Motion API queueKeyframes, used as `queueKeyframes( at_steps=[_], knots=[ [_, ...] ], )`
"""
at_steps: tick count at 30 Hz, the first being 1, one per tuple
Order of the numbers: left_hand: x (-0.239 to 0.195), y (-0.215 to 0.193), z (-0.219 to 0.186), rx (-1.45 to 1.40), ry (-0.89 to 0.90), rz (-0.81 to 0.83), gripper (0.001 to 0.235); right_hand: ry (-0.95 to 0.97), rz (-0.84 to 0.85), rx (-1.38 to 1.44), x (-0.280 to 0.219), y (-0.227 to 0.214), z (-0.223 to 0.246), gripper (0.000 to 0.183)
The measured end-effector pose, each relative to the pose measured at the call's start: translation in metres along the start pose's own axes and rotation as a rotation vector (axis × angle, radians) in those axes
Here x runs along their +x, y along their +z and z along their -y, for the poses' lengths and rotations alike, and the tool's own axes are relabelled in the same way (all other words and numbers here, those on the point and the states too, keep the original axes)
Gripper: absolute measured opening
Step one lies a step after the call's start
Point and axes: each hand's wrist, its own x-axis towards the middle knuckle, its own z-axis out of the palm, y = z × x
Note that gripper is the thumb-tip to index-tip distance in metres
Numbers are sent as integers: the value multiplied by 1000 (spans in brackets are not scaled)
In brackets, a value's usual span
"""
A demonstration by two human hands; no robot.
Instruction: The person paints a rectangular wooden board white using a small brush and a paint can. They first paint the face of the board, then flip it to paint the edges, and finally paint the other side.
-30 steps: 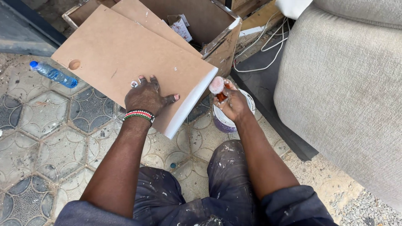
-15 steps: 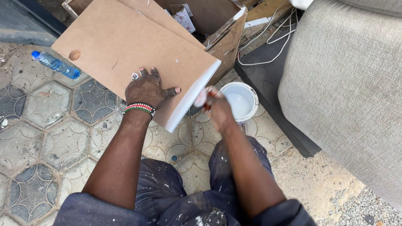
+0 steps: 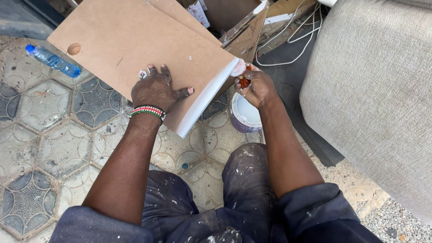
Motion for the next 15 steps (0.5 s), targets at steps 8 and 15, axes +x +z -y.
queueKeyframes(
  at_steps=[8, 15],
  knots=[
    [13, 13, 4, -32, -2, -53, 112, 76, -39, -277, -99, 50, -75, 32],
    [7, 10, 1, -44, 5, -46, 109, 224, -29, -619, -159, 71, -140, 35]
  ],
)
